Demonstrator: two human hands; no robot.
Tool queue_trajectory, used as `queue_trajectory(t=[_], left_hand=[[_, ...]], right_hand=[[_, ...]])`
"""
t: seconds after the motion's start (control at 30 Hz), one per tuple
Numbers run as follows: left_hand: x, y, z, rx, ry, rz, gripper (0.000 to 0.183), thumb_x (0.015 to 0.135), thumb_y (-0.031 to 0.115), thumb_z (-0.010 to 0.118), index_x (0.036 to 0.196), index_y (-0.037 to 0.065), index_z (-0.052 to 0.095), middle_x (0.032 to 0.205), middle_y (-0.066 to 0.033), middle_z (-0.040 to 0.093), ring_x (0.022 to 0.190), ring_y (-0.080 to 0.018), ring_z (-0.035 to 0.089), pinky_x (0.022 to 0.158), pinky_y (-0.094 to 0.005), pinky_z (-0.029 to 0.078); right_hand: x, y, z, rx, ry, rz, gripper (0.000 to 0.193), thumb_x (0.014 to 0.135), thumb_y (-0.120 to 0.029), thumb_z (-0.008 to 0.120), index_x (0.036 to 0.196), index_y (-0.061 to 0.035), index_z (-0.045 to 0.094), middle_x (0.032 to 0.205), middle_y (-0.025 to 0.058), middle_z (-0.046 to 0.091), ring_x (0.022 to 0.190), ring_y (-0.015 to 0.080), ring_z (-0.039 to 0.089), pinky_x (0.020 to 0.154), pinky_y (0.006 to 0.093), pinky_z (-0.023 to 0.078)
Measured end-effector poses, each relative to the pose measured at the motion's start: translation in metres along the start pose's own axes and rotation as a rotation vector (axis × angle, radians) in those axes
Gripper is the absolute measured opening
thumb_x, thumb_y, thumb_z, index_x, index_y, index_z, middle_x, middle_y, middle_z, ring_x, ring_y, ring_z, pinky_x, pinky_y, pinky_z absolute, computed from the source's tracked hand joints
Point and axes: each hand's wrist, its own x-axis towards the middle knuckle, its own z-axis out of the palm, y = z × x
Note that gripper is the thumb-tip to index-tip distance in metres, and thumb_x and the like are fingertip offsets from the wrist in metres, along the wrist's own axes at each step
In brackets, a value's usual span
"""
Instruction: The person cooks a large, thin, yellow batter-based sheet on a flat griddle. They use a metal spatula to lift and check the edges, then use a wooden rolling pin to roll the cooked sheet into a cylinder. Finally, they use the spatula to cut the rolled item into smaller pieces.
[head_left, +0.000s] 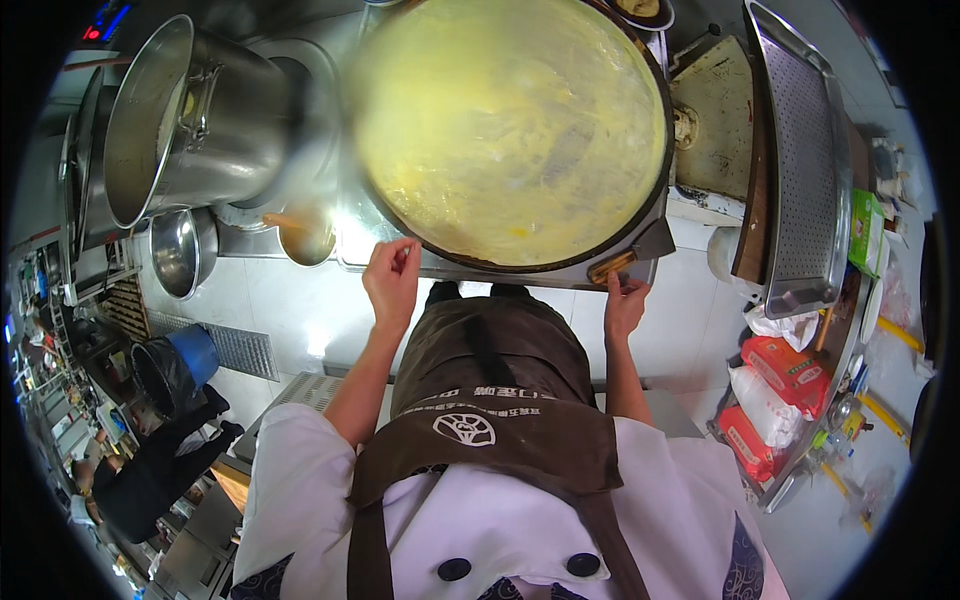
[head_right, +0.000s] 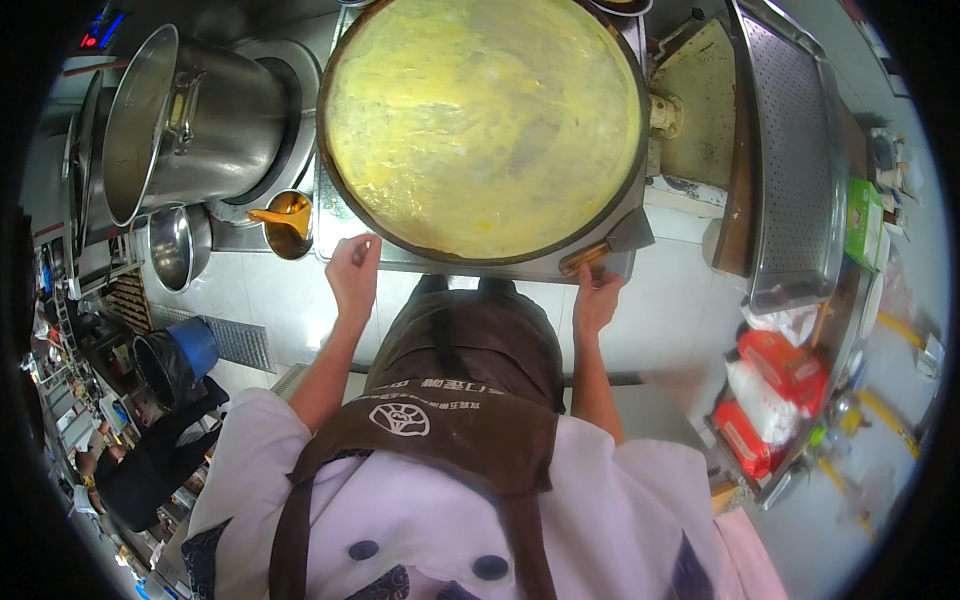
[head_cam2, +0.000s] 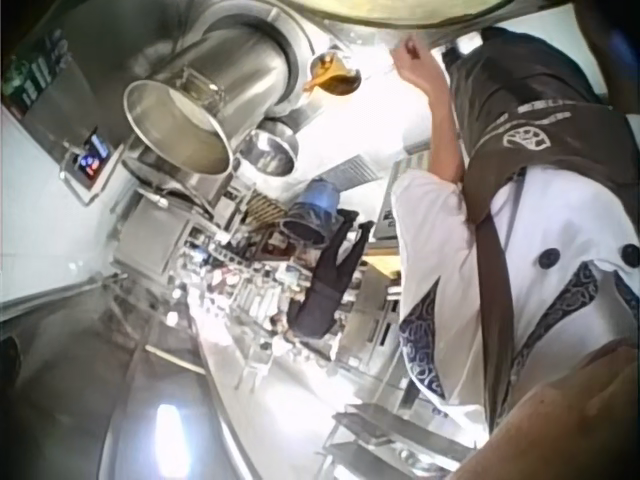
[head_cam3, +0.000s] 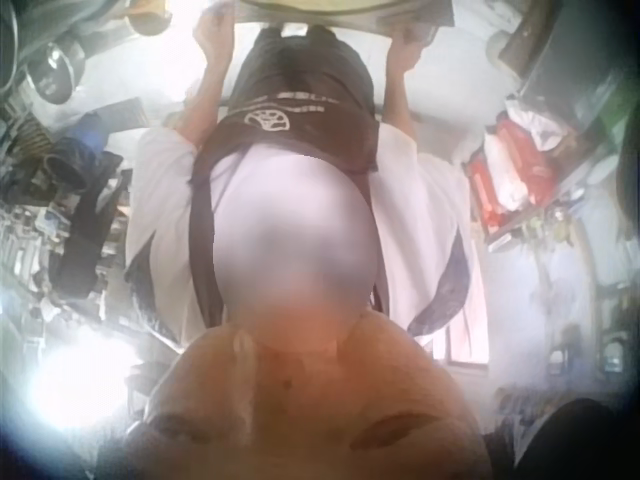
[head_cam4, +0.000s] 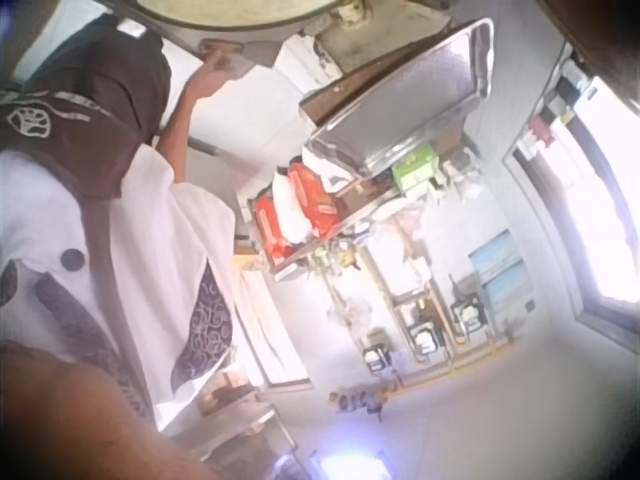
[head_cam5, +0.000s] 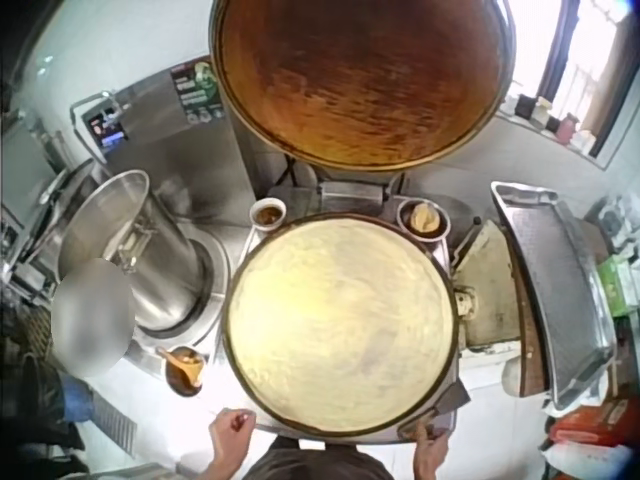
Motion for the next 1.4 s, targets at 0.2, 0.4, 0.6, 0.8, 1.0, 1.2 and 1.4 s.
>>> queue_trajectory(t=[0.2,0.4,0.6,0.8,1.0,1.2,1.4], left_hand=[[-0.040,-0.040,-0.023,0.033,0.094,-0.192,0.007,0.082,0.005,0.070,0.087,0.001,0.068,0.072,-0.0029,0.056,0.061,-0.0098,0.049,0.057,-0.0248,0.044],[-0.046,-0.052,-0.020,-0.082,0.078,-0.235,0.007,0.082,0.005,0.070,0.087,0.001,0.068,0.072,-0.0029,0.056,0.060,-0.0092,0.049,0.056,-0.0250,0.043],[-0.050,-0.047,-0.017,-0.035,0.019,-0.221,0.009,0.083,0.010,0.070,0.087,0.002,0.068,0.071,-0.0016,0.060,0.060,-0.0080,0.049,0.057,-0.0238,0.043],[-0.050,-0.048,-0.019,-0.013,-0.004,-0.174,0.010,0.083,0.009,0.070,0.087,0.001,0.068,0.073,-0.0032,0.061,0.062,-0.0093,0.050,0.058,-0.0247,0.044],[-0.046,-0.049,-0.023,-0.047,-0.004,-0.138,0.007,0.081,0.005,0.070,0.087,0.001,0.068,0.071,-0.0047,0.058,0.060,-0.0104,0.052,0.056,-0.0255,0.044],[-0.042,-0.069,-0.019,-0.050,-0.041,-0.056,0.006,0.083,0.005,0.068,0.088,0.001,0.068,0.075,-0.0058,0.062,0.063,-0.0122,0.057,0.059,-0.0266,0.048],[-0.038,-0.056,-0.015,-0.086,-0.122,-0.132,0.011,0.084,0.008,0.069,0.090,-0.001,0.068,0.074,-0.0027,0.062,0.065,-0.0076,0.053,0.061,-0.0239,0.046]], right_hand=[[0.014,-0.012,0.013,-0.024,0.044,-0.058,0.065,0.074,-0.051,0.075,0.106,0.0002,0.051,0.080,0.0117,0.064,0.074,0.0260,0.062,0.071,0.0397,0.049],[0.038,-0.007,0.029,0.263,-0.059,0.176,0.053,0.073,-0.039,0.079,0.098,-0.0021,0.051,0.076,0.0082,0.060,0.052,0.0150,0.055,0.040,0.0273,0.044],[0.030,-0.038,0.012,0.463,-0.105,0.266,0.042,0.075,-0.035,0.077,0.087,-0.0020,0.054,0.074,0.0060,0.058,0.050,0.0140,0.052,0.038,0.0254,0.042],[0.055,-0.011,0.018,0.311,-0.193,0.292,0.045,0.071,-0.038,0.074,0.089,0.0014,0.061,0.077,0.0134,0.063,0.058,0.0219,0.060,0.046,0.0343,0.048],[0.040,-0.014,0.019,-0.125,0.037,0.197,0.061,0.068,-0.047,0.070,0.096,0.0060,0.060,0.095,0.0237,0.066,0.090,0.0355,0.066,0.075,0.0449,0.051],[0.020,-0.005,0.012,0.139,0.124,0.153,0.060,0.075,-0.049,0.065,0.102,0.0031,0.052,0.097,0.0234,0.064,0.093,0.0388,0.062,0.085,0.0448,0.047],[0.007,0.006,-0.016,0.649,0.259,0.166,0.035,0.090,-0.030,0.059,0.109,-0.0015,0.050,0.075,0.0037,0.055,0.057,0.0107,0.048,0.049,0.0258,0.038]])
